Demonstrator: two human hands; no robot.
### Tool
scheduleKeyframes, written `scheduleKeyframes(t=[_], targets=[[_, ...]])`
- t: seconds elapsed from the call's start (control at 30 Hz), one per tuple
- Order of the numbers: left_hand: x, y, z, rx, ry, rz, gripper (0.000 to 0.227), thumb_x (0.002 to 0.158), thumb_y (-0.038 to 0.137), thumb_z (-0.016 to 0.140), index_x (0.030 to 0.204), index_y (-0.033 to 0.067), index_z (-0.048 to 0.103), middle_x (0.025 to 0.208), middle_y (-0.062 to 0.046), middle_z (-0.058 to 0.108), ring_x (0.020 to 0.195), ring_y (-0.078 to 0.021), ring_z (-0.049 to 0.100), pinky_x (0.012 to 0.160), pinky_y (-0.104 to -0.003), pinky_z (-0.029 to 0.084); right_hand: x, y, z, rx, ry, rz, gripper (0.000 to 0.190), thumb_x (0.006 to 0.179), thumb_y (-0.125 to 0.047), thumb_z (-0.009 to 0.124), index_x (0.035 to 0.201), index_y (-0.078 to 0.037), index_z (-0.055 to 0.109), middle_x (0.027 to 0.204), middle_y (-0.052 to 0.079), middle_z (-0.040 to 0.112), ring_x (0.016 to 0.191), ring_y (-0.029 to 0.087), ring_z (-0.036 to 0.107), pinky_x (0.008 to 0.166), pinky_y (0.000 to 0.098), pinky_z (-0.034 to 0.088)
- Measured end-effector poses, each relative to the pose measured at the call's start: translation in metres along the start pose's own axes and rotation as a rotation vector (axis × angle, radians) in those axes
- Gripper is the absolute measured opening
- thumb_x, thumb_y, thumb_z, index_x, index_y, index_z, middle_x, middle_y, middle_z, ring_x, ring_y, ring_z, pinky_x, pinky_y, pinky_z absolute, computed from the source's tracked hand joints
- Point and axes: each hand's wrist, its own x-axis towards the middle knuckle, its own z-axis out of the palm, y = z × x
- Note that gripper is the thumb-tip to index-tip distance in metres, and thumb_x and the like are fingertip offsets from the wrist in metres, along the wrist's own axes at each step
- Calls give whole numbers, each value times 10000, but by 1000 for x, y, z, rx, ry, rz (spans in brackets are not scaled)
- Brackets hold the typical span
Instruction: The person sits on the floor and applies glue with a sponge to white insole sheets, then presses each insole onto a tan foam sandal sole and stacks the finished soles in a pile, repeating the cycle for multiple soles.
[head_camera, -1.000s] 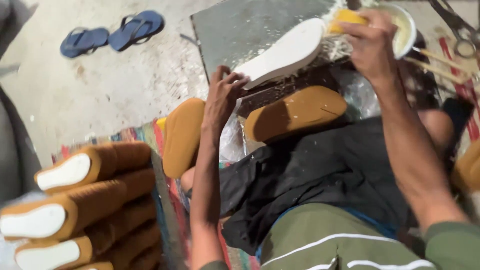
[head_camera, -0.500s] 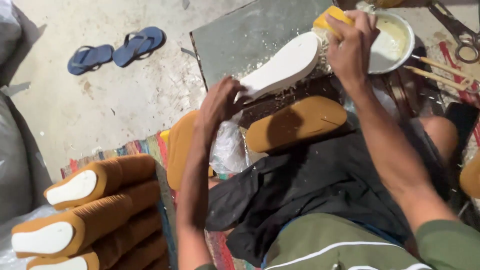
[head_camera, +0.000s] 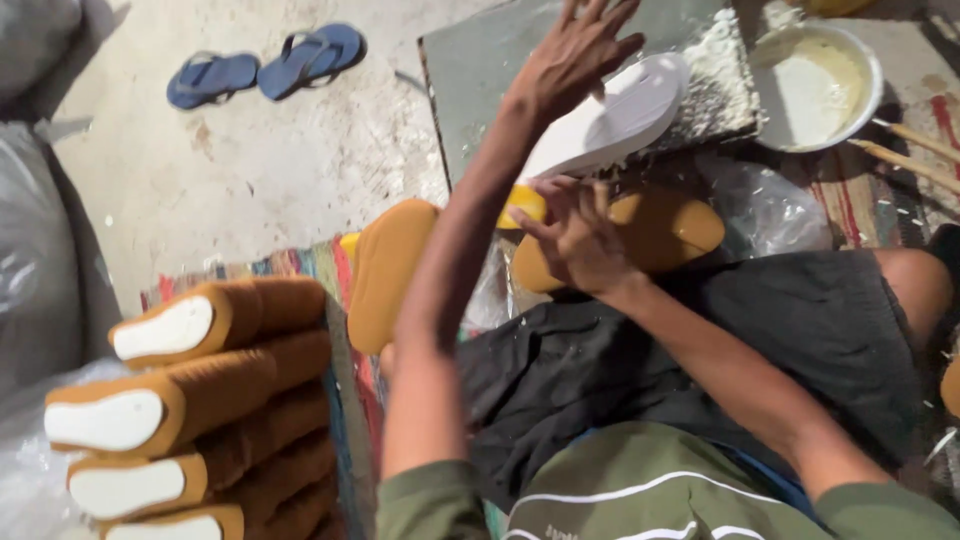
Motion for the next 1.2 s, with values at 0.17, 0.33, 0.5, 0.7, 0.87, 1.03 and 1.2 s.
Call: scheduleKeyframes(t=[0.17, 0.33, 0.5, 0.7, 0.87, 1.03, 1.2], targets=[[-92, 25, -117, -182, -113, -218, 425, 721, 223, 919, 1115, 180, 767, 1408, -72, 526, 1401, -384, 374, 1170, -501, 336, -31, 40, -48, 51, 87, 133, 386, 932, -94, 731, 1298, -213, 764, 1355, 150, 644, 1245, 328, 545, 1056, 480, 363], [-127, 48, -146, -182, -296, -345, 420, 556, 243, 909, 963, 198, 813, 1380, -69, 502, 1337, -358, 375, 1119, -488, 338, 2, 41, -25, 18, 135, 174, 343, 960, -90, 716, 1270, -217, 787, 1350, 159, 631, 1254, 343, 526, 1064, 486, 364], [-125, 44, -126, -110, -268, -290, 213, 685, 308, 866, 892, 270, 833, 1469, -18, 475, 1335, -316, 370, 1136, -467, 321, -20, 85, -19, -155, 43, 154, 276, 1053, -82, 670, 1213, -261, 804, 1285, 103, 654, 1227, 293, 537, 1034, 484, 373], [-103, 34, -146, -189, -346, -312, 114, 736, 343, 855, 838, 298, 829, 1450, -18, 497, 1334, -323, 358, 1142, -464, 331, -51, 143, -92, -55, 197, 445, 328, 1027, -135, 808, 1350, -123, 755, 1318, 165, 641, 1236, 306, 576, 1108, 485, 406], [-138, 86, -209, -162, 184, -542, 178, 795, 194, 884, 962, 219, 831, 1277, -30, 613, 1288, -336, 420, 1106, -452, 363, -17, 137, -60, 156, 318, 474, 375, 1009, -186, 846, 1345, -99, 704, 1423, 172, 620, 1338, 311, 581, 1174, 474, 444], [-200, 147, -248, -219, 409, -920, 189, 892, 55, 839, 1067, 121, 812, 1062, -36, 695, 1143, -272, 500, 998, -383, 415, 15, 101, -65, 95, 215, 256, 433, 856, -170, 830, 1270, -178, 703, 1477, 273, 453, 1294, 417, 537, 1124, 445, 451], [-224, 184, -247, -474, 465, -927, 241, 797, -20, 814, 1034, 0, 772, 1034, -59, 688, 1106, -220, 550, 1005, -361, 434, 7, 55, -92, 252, 196, 221, 617, 774, -29, 787, 1372, -75, 644, 1480, 205, 442, 1160, 356, 618, 993, 396, 495]])
